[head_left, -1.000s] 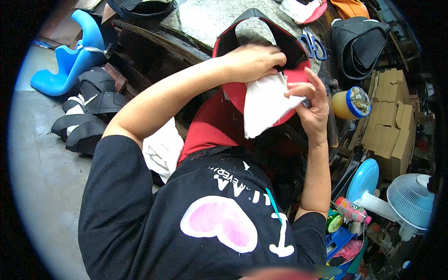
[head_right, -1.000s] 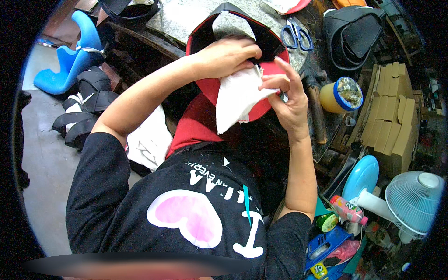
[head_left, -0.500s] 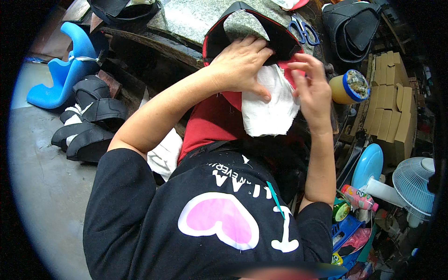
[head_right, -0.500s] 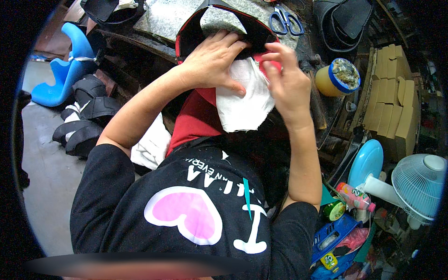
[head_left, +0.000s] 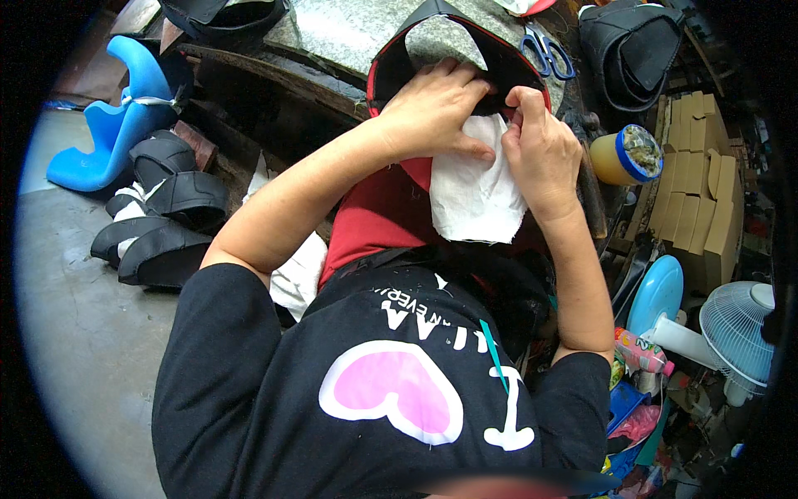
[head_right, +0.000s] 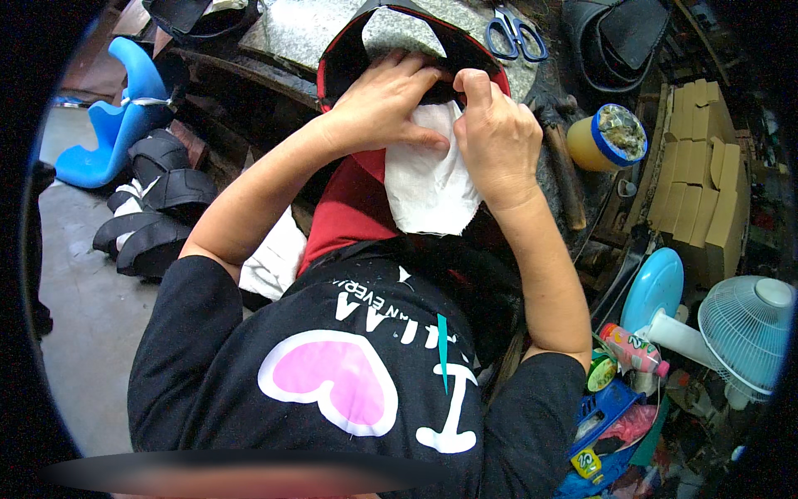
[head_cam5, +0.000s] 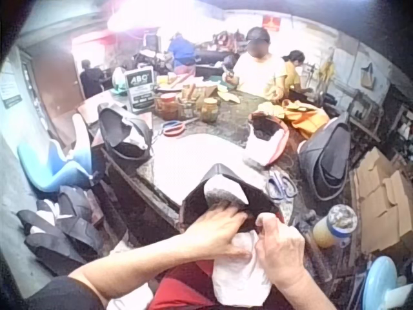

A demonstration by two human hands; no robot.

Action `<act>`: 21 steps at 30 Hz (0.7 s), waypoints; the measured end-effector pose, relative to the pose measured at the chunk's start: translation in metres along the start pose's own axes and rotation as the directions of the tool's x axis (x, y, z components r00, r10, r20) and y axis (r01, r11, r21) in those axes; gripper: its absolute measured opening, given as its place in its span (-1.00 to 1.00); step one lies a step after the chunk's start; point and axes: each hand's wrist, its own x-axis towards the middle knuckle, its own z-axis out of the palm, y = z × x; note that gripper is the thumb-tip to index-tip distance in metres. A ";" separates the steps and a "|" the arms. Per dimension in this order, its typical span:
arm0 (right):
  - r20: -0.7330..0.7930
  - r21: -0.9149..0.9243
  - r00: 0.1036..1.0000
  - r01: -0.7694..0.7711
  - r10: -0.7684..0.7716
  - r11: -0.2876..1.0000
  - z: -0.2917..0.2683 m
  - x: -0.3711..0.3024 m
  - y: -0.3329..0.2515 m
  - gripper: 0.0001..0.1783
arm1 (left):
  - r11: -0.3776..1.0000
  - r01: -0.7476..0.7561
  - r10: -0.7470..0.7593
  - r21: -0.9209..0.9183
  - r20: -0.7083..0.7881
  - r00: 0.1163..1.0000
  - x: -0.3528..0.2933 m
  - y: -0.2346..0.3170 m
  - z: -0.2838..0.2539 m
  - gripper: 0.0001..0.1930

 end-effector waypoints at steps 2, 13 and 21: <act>0.028 -0.012 0.999 0.032 -0.032 0.999 -0.001 0.005 0.013 -0.57 | 0.999 -0.027 0.026 -0.026 -0.023 0.999 -0.002 0.001 0.000 -0.13; 0.354 0.702 0.916 -0.395 0.191 0.592 0.018 0.000 0.064 -0.67 | 0.978 -0.194 0.193 -0.080 -0.017 0.981 -0.004 0.017 -0.006 -0.35; 0.308 0.574 0.907 -0.418 0.288 0.704 -0.004 -0.011 0.049 -0.51 | 0.966 -0.194 0.216 -0.171 0.119 0.969 0.011 0.022 -0.014 -0.51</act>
